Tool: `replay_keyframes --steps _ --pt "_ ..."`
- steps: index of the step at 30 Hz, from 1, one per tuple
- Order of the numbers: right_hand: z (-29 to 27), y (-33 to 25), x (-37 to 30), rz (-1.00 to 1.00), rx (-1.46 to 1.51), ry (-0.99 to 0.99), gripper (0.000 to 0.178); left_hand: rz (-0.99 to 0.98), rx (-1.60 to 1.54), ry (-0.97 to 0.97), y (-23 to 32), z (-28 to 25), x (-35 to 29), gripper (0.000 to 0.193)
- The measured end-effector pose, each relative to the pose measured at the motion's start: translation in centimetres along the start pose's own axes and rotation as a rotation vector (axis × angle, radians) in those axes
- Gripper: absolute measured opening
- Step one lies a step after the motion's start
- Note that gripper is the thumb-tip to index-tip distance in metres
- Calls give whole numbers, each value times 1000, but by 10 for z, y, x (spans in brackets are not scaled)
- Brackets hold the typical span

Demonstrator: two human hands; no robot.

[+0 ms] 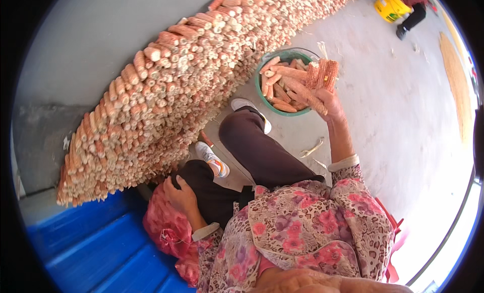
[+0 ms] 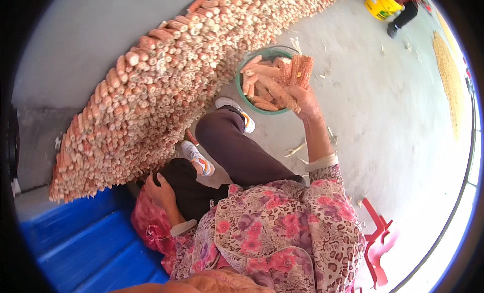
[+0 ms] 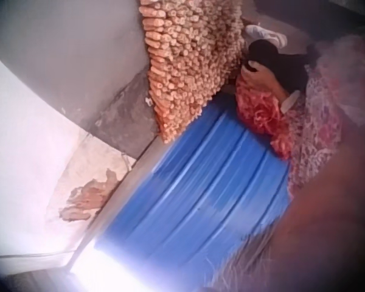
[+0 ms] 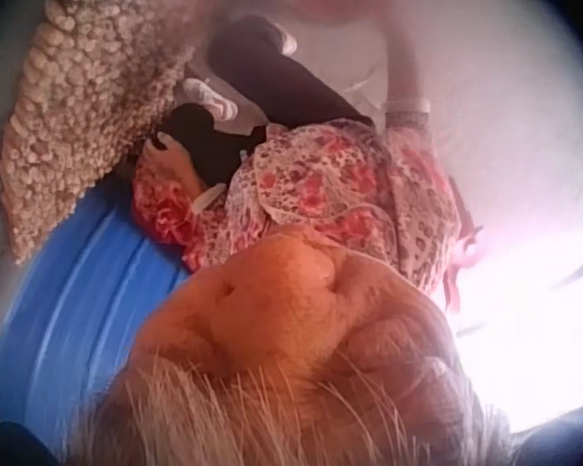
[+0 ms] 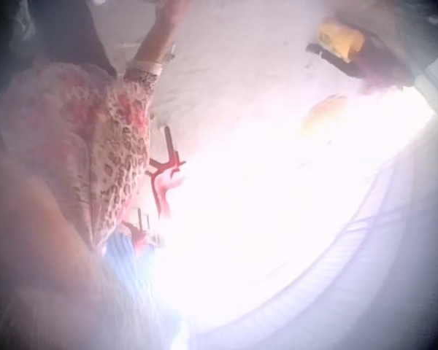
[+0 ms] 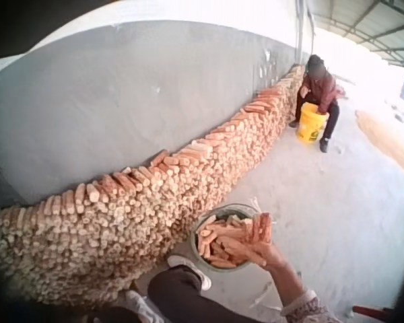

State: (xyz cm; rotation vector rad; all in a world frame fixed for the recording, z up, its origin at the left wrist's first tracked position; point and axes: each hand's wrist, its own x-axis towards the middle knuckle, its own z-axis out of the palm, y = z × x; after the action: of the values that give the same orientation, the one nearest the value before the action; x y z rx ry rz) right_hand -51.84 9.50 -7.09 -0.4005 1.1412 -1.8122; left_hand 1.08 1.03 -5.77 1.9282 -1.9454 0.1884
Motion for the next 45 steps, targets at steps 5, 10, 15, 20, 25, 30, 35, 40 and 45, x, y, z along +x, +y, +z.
replay_keyframes --steps 5,10,15,20,25,30,35,40,45 --pt "139 -52 -37 -26 79 -628 79 141 -93 76 19 7 4 42" --pt "227 -36 -80 129 177 -767 66 -156 -1458 -456 117 -41 -14 63" --pt "235 31 -107 421 220 -771 53 -335 -2367 -588 152 -65 -8 62" --pt "241 72 -139 277 -217 -805 51 -479 -2480 -380 126 -57 -32 46" --pt "242 76 -154 -35 -656 -836 51 -542 -2341 -381 109 -50 -66 46" --pt "255 73 -159 -11 -716 -963 57 -661 -2458 -512 93 -45 -80 48" --pt "259 93 -169 -74 -665 -762 68 -690 -2634 -524 84 -41 -74 47" --pt "270 73 -153 89 -684 -593 63 -645 -2700 -477 62 -24 -61 40" --pt "292 80 -98 -367 -757 -597 62 -687 -2549 -376 37 -20 -36 38"
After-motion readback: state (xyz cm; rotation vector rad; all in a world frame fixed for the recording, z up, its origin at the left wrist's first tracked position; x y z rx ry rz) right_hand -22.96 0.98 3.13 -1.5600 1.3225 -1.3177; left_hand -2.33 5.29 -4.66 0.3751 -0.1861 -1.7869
